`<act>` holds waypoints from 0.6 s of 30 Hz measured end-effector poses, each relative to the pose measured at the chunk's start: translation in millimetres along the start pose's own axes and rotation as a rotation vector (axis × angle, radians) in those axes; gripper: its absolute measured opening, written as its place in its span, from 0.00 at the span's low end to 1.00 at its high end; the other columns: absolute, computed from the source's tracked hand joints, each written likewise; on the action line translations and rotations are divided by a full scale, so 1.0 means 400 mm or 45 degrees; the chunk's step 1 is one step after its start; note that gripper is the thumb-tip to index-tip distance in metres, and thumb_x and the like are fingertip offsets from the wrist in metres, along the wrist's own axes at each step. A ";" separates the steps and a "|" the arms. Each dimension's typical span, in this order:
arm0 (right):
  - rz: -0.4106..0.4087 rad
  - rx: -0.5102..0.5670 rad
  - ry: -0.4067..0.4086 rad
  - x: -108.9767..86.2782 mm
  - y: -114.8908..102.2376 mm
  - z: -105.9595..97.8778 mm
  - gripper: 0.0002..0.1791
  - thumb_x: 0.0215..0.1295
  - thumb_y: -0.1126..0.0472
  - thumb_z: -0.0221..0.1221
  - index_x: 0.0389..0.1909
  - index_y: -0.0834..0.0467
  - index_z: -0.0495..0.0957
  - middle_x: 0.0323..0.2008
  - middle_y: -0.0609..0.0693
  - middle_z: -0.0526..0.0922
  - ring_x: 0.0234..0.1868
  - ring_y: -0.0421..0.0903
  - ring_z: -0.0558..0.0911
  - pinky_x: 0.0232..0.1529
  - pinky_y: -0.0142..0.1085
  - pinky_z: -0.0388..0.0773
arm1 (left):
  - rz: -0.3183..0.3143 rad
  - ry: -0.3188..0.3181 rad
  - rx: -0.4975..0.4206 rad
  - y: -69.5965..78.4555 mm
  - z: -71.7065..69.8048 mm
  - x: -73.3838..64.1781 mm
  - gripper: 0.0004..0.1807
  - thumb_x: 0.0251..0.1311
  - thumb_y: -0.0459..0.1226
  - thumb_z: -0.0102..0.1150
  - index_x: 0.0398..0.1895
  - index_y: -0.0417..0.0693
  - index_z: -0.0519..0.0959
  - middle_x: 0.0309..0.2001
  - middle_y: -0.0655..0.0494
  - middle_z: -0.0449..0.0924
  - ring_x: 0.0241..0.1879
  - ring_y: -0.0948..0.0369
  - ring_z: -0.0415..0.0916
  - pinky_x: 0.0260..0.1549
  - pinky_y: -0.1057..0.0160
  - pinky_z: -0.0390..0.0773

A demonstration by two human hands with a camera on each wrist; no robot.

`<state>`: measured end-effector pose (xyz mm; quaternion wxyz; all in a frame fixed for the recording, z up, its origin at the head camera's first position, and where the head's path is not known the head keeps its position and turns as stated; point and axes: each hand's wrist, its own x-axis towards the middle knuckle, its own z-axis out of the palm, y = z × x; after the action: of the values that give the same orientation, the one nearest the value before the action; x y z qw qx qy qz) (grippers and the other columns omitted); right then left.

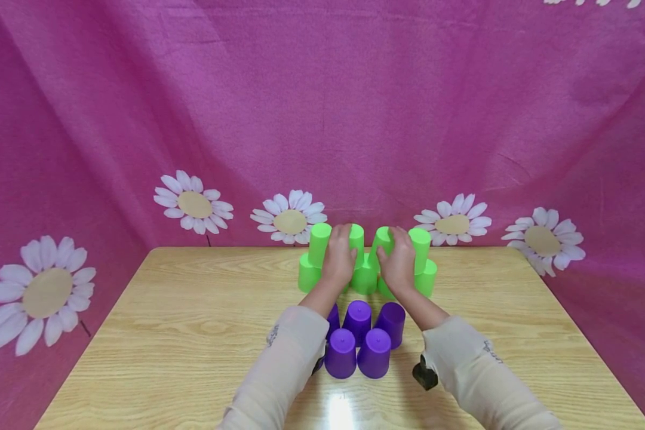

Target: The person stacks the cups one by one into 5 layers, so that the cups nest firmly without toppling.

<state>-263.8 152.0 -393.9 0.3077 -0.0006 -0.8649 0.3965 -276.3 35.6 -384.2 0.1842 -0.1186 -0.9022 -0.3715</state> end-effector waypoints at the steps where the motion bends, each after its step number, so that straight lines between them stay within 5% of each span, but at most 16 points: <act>1: 0.000 -0.002 -0.001 0.001 0.000 0.000 0.23 0.51 0.74 0.60 0.51 0.74 0.71 0.54 0.71 0.72 0.59 0.64 0.70 0.64 0.50 0.66 | 0.009 0.004 0.003 0.000 0.000 -0.001 0.28 0.49 0.23 0.61 0.57 0.35 0.70 0.55 0.39 0.71 0.55 0.48 0.73 0.55 0.59 0.76; 12: -0.037 -0.003 0.001 0.007 0.001 -0.004 0.22 0.50 0.75 0.59 0.49 0.75 0.72 0.53 0.71 0.72 0.58 0.64 0.71 0.63 0.50 0.67 | 0.215 0.133 0.252 -0.005 0.002 0.001 0.20 0.51 0.22 0.54 0.51 0.37 0.74 0.53 0.40 0.73 0.53 0.49 0.74 0.49 0.63 0.80; 18: -0.087 -0.024 -0.020 0.005 0.004 -0.021 0.24 0.50 0.75 0.60 0.51 0.73 0.71 0.55 0.70 0.72 0.60 0.63 0.69 0.64 0.50 0.66 | 0.276 0.114 0.273 -0.008 -0.008 -0.001 0.20 0.51 0.23 0.56 0.50 0.38 0.74 0.54 0.40 0.73 0.54 0.49 0.74 0.45 0.63 0.81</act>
<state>-261.3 159.4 -389.8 0.3143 0.0292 -0.8706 0.3774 -276.3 31.1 -384.1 0.2747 -0.1784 -0.9095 -0.2559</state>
